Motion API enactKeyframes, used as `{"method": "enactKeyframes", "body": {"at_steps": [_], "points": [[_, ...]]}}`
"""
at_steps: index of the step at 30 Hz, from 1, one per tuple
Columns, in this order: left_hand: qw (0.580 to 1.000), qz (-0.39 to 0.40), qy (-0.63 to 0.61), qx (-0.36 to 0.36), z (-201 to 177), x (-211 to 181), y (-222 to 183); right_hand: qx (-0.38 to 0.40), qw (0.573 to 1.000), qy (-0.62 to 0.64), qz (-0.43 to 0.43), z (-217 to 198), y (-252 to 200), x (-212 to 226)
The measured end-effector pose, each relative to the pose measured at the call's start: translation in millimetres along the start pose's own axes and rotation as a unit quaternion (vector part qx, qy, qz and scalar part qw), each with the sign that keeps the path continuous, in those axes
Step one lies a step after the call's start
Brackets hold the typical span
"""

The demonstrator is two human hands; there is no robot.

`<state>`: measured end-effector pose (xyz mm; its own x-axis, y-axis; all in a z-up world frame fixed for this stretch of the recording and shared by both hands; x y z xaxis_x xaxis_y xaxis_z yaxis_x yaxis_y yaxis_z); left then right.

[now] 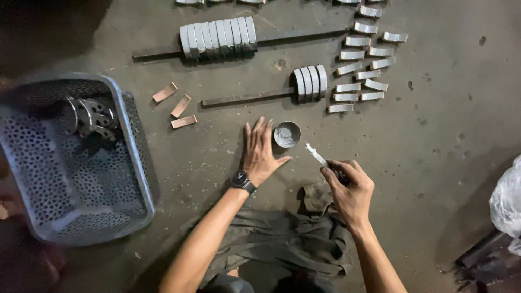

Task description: Apply adhesive or lubricant to semi-circular metal components using a small spatula.

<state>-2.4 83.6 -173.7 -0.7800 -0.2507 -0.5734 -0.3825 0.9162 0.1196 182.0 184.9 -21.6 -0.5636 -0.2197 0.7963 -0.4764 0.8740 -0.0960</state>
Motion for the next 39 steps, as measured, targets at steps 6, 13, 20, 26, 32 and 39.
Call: {"method": "enactKeyframes", "body": {"at_steps": [6,13,20,26,32,39], "points": [[0.999,-0.021,-0.022,-0.027,13.8,-2.6,4.8,-0.01,0.998,0.021,0.06,-10.2,-4.8,-9.0],[0.87,-0.152,-0.469,0.027,-16.5,13.4,-43.3,0.004,0.988,0.114,0.103,-10.8,-12.0,-16.3],[0.57,-0.321,-0.754,0.063,-38.2,-8.5,-61.5,0.037,0.994,0.071,0.078,-24.9,-16.6,15.8],[0.743,-0.29,-0.597,0.084,-55.1,-18.3,-58.0,0.141,0.977,-0.021,-0.158,-13.5,-18.2,81.2],[0.829,-0.232,-0.508,0.046,-62.9,-24.3,-55.9,0.208,0.94,-0.185,-0.2,8.7,-15.7,81.8],[0.777,-0.215,-0.589,0.054,-76.8,-42.2,-44.4,0.297,0.955,-0.006,-0.017,33.4,-16.2,41.5]]}}
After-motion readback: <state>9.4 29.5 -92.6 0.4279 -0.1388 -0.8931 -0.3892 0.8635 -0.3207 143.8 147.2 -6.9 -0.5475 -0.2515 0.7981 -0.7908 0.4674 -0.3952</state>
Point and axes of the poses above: each hand's wrist, its own y-axis towards the middle knuckle, its own z-axis out of the palm, x = y × z, the point moved 5 cm from there along y, towards the middle knuckle, and after that the axes turned 4 degrees about y, right-handed, at the moved point
